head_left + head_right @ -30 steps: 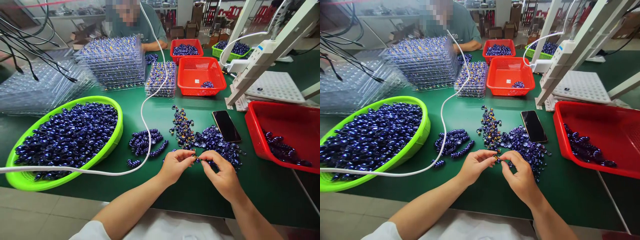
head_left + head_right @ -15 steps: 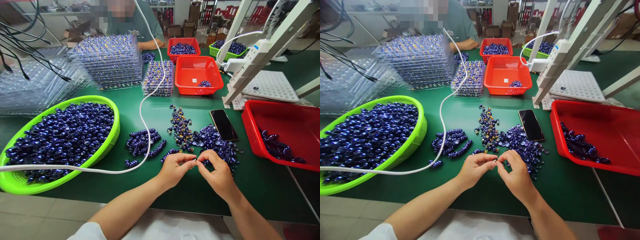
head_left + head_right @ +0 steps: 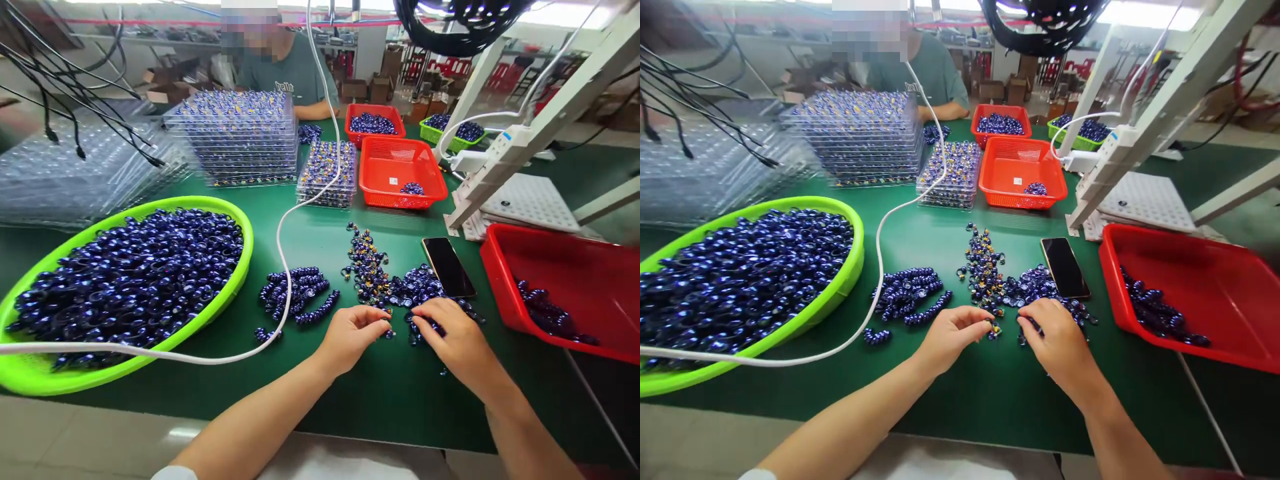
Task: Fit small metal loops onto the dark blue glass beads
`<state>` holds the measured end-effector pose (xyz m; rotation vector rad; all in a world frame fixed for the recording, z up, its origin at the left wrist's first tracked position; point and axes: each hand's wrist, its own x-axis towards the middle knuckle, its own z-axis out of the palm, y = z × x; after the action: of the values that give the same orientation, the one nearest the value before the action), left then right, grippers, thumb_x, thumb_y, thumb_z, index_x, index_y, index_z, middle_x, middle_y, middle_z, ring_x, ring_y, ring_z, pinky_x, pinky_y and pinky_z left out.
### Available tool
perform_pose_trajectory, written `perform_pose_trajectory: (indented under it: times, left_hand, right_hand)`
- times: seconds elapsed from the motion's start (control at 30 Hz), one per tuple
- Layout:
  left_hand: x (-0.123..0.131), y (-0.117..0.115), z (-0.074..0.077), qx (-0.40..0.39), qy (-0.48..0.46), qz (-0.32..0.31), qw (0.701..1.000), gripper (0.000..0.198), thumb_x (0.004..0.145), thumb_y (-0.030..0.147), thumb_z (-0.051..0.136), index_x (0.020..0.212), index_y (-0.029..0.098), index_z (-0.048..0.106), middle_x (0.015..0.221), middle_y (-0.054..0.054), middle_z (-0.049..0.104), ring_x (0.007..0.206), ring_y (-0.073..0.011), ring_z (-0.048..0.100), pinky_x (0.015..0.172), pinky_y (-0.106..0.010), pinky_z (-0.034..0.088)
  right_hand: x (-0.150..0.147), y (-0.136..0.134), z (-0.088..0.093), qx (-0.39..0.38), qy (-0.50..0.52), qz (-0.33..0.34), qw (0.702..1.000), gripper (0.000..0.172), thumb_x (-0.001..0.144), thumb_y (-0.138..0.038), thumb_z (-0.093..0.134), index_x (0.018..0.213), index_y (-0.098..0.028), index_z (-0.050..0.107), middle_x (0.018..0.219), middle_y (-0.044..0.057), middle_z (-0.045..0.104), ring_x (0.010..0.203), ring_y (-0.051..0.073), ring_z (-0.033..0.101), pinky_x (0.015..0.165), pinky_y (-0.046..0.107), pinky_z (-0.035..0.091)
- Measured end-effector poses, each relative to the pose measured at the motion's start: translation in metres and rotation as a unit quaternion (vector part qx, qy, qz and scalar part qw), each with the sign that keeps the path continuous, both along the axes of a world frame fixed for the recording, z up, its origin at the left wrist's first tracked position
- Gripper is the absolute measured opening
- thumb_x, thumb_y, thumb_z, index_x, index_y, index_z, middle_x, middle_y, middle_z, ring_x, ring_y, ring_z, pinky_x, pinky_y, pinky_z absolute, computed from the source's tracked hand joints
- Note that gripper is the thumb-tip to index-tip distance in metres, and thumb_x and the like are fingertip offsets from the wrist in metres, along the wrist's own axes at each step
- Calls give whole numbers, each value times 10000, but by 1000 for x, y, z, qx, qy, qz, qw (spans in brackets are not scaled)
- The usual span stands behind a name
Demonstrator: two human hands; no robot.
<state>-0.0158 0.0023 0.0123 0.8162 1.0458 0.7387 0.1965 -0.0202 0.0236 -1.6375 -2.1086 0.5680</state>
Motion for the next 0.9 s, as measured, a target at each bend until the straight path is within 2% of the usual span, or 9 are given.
perform_pose_trajectory:
  times: [0.03, 0.13, 0.33, 0.5, 0.57, 0.63, 0.73, 0.83, 0.9]
  left_hand:
    - [-1, 1, 2, 4, 2, -1, 1000, 266, 670, 337, 782, 833, 128, 754, 712, -59, 708, 621, -132, 576, 601, -240, 442]
    - [-3, 1, 8, 6, 15, -8, 1000, 255, 662, 334, 785, 825, 140, 763, 701, -54, 712, 616, -140, 580, 603, -245, 451]
    - [-7, 1, 4, 27, 51, -14, 998, 306, 680, 379, 791, 880, 149, 768, 744, -50, 717, 651, -150, 590, 635, -246, 481]
    - [-10, 1, 5, 45, 79, -36, 995, 331, 717, 419, 766, 948, 182, 759, 848, -58, 735, 775, -202, 646, 744, -296, 530]
    - [-8, 0, 7, 69, 82, -35, 994, 291, 717, 422, 762, 918, 211, 760, 997, -65, 738, 946, -261, 659, 848, -348, 535]
    - [-5, -3, 7, 93, 69, -45, 992, 224, 739, 414, 744, 885, 244, 758, 1176, -54, 697, 1144, -314, 602, 960, -404, 503]
    - [2, -12, 5, 120, 43, -77, 989, 160, 799, 378, 701, 889, 256, 752, 1240, -68, 669, 1219, -336, 566, 1042, -458, 449]
    - [8, -23, 2, 179, 37, -99, 978, 145, 832, 317, 679, 918, 221, 744, 1191, -93, 693, 1147, -302, 621, 1050, -424, 444]
    - [10, -26, -2, 182, 25, -94, 979, 166, 837, 280, 672, 963, 187, 730, 1164, -97, 704, 1117, -274, 639, 1026, -396, 463]
  right_hand:
    - [-3, 6, -2, 0, -68, 31, 997, 151, 953, -201, 513, 1005, -203, 655, 982, 74, 637, 930, 234, 564, 843, 383, 451]
    - [-16, 22, -10, -8, -161, 33, 986, 118, 905, -166, 568, 933, -162, 683, 939, 108, 629, 916, 273, 529, 808, 416, 433]
    - [-29, 36, -26, -15, -254, 2, 967, 95, 867, -129, 586, 805, -143, 657, 908, 114, 619, 917, 261, 516, 764, 376, 407]
    - [-25, 21, -8, -16, -250, -16, 968, 120, 904, -167, 551, 832, -154, 646, 925, 99, 626, 906, 244, 536, 769, 365, 408]
    - [-24, 9, 7, -22, -215, -17, 976, 129, 922, -184, 540, 843, -174, 642, 907, 69, 641, 866, 217, 561, 766, 347, 422]
    - [-23, -3, 21, -42, -114, -13, 993, 115, 923, -179, 552, 856, -201, 642, 880, 29, 660, 832, 188, 596, 769, 324, 447]
    - [-24, -17, 31, -68, 27, -13, 997, 161, 946, -174, 508, 893, -237, 646, 869, 3, 680, 817, 177, 637, 741, 307, 500]
    - [-24, -25, 19, -70, 139, -77, 985, 183, 951, -240, 493, 912, -248, 671, 878, 21, 701, 817, 201, 668, 718, 322, 544]
    - [-24, -25, 3, -72, 172, -83, 979, 186, 947, -294, 495, 936, -219, 666, 883, 46, 713, 781, 208, 686, 686, 321, 561]
